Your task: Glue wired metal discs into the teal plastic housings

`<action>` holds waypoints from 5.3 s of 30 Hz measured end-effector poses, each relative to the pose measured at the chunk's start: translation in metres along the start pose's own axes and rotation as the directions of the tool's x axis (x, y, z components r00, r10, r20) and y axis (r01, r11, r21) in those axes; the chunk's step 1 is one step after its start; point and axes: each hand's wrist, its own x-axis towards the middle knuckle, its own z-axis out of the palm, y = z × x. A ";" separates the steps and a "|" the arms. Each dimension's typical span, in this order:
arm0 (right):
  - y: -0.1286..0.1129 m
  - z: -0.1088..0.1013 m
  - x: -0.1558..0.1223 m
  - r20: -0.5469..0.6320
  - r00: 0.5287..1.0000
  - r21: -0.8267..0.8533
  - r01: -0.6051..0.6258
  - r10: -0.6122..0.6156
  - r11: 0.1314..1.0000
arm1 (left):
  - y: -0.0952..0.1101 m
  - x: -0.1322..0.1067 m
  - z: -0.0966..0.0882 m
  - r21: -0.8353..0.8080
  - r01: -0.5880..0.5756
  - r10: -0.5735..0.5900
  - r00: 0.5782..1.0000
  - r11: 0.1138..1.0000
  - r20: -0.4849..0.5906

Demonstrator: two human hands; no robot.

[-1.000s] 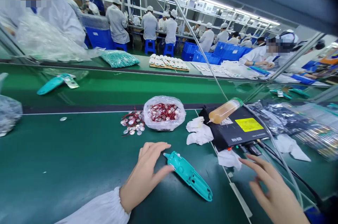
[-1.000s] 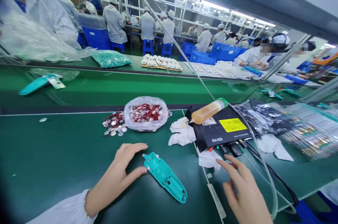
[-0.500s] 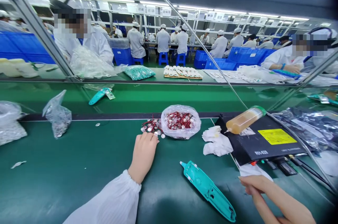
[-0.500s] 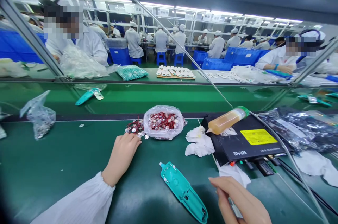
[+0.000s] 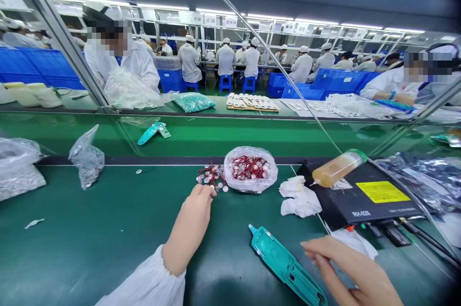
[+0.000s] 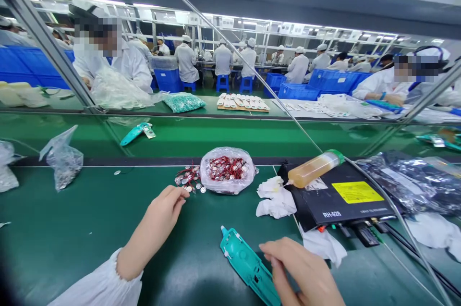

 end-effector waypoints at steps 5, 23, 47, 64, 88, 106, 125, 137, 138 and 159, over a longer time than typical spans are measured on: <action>-0.019 0.012 0.021 0.035 0.999 0.030 0.007 -0.008 1.000 | 0.026 -0.012 -0.014 -0.053 -0.268 0.263 0.960 0.962 -0.095; -0.003 0.039 0.042 0.121 0.974 0.408 -0.223 0.190 0.885 | 0.051 -0.035 0.012 -0.441 -0.477 0.458 0.875 0.760 -0.156; 0.002 -0.052 -0.001 -0.017 0.909 0.030 -0.415 0.416 0.909 | 0.046 -0.036 0.047 -0.290 -0.425 0.442 0.897 0.858 -0.005; -0.016 0.026 -0.020 0.037 0.971 -0.108 -0.230 0.235 0.967 | 0.055 -0.039 0.031 -0.495 -0.265 0.445 0.848 0.828 0.290; -0.008 0.036 -0.030 0.105 0.967 -0.058 -0.229 0.234 0.972 | 0.057 -0.037 0.033 -0.495 -0.304 0.450 0.869 0.814 0.207; -0.014 0.035 -0.035 0.180 0.954 -0.149 -0.215 0.240 0.965 | 0.057 -0.038 0.031 -0.504 -0.300 0.465 0.853 0.810 0.239; -0.012 0.042 -0.039 0.067 0.982 -0.124 -0.168 0.177 0.978 | 0.060 -0.036 0.030 -0.476 -0.284 0.460 0.834 0.832 0.306; -0.011 0.042 -0.030 0.180 0.868 -0.096 -0.452 0.462 0.887 | 0.057 -0.038 0.034 -0.472 -0.289 0.460 0.836 0.833 0.299; -0.012 0.041 -0.029 0.196 0.860 -0.089 -0.463 0.471 0.882 | 0.057 -0.038 0.034 -0.474 -0.288 0.459 0.837 0.832 0.297; -0.017 0.036 -0.028 0.162 0.938 -0.065 -0.299 0.306 0.952 | 0.058 -0.038 0.032 -0.498 -0.269 0.452 0.842 0.825 0.294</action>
